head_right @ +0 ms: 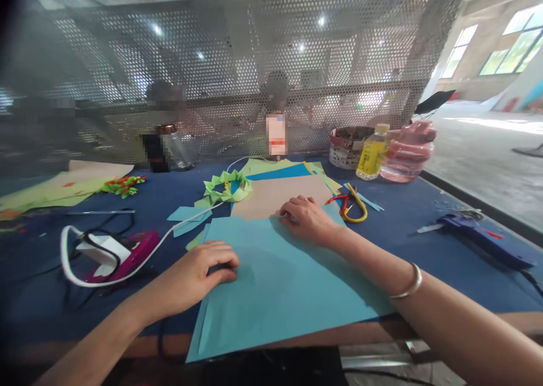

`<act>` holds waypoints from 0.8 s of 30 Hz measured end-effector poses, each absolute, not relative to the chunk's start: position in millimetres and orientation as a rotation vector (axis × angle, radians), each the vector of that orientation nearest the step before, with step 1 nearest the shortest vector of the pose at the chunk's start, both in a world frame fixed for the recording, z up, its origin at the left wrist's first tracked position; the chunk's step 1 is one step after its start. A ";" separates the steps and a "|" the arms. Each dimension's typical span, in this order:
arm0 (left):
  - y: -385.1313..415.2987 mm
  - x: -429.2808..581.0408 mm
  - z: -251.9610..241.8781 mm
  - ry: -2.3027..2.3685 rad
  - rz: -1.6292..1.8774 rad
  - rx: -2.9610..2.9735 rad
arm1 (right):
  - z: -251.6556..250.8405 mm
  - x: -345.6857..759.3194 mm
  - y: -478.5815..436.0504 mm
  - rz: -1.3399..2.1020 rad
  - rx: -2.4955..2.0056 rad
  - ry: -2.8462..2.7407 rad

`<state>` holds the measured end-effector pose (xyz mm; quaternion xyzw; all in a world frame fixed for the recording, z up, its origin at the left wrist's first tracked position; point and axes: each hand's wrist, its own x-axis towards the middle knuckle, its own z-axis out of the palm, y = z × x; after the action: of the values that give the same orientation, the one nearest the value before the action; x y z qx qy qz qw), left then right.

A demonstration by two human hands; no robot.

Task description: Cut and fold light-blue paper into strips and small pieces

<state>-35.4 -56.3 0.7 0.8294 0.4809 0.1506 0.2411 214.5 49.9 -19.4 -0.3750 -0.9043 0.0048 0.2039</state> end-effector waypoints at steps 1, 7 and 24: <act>-56.3 -35.8 -0.2 1.289 0.418 2.326 | -19.3 214.1 49.6 0.008 -1.047 -2.518; -68.2 -39.4 -8.8 1.303 0.553 2.536 | -18.9 212.6 47.4 0.001 -1.039 -2.514; -125.9 -29.2 -48.8 1.178 0.331 2.975 | -24.0 213.6 50.5 -0.004 -1.000 -2.535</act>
<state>-29.2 -125.9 -48.8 0.9242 0.3658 0.1029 -0.0377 213.6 50.5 -24.0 -0.3589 -0.9102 -0.0016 0.2068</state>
